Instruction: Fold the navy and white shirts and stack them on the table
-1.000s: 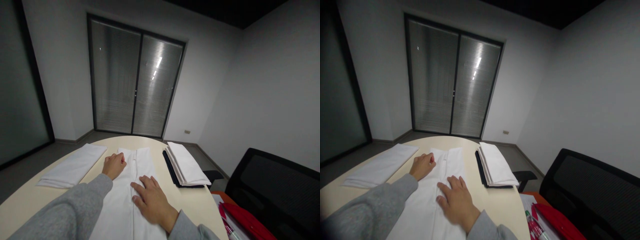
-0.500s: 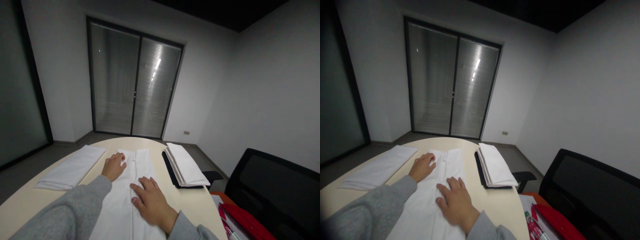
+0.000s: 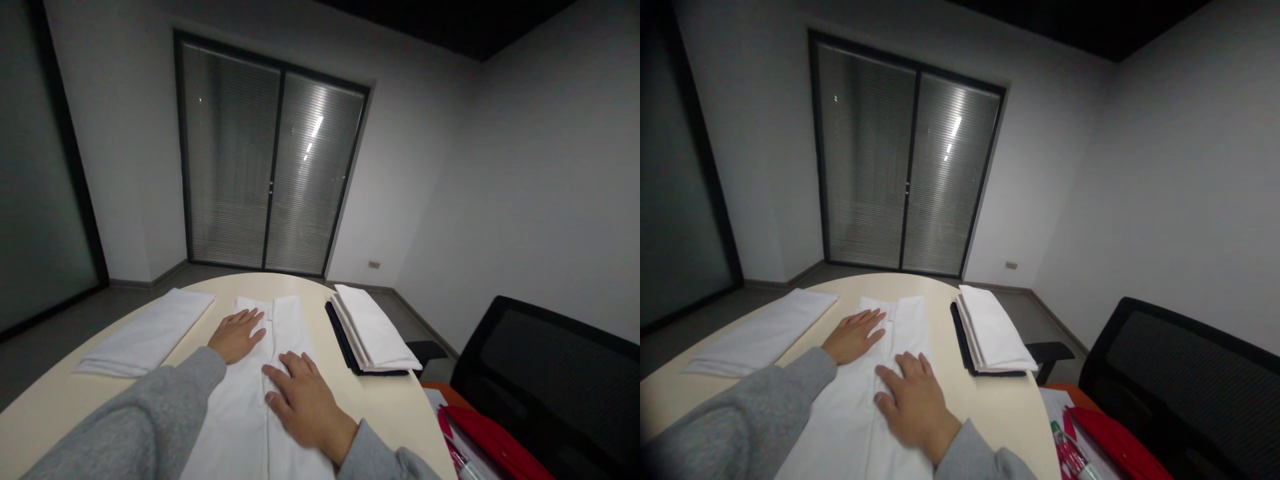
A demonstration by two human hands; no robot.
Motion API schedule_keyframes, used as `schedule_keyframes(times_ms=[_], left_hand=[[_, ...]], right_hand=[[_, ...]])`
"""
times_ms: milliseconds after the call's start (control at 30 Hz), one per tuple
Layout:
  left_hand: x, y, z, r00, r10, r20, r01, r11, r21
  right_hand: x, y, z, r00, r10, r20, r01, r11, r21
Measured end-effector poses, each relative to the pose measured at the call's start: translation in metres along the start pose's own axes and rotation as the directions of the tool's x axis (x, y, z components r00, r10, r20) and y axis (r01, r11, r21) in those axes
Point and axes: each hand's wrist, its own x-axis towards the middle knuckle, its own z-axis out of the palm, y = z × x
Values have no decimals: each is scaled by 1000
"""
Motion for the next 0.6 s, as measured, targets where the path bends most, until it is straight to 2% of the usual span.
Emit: schedule_keyframes(times_ms=[100, 200, 433, 600], left_hand=[[0, 1, 0, 1000, -2, -10, 2, 1000, 6], [-1, 1, 1, 996, -41, -73, 41, 999, -5], [2, -3, 4, 960, -203, -193, 208, 978, 7], [10, -5, 1, 962, -254, -98, 259, 965, 47]], right_hand=[[0, 0, 0, 1000, 3, 6, -3, 1000, 0], [-1, -1, 0, 1000, 5, 11, -5, 1000, -4], [1, -4, -4, 999, 13, 31, -13, 1000, -5], [-3, -9, -5, 996, 41, 84, -40, 999, -11]])
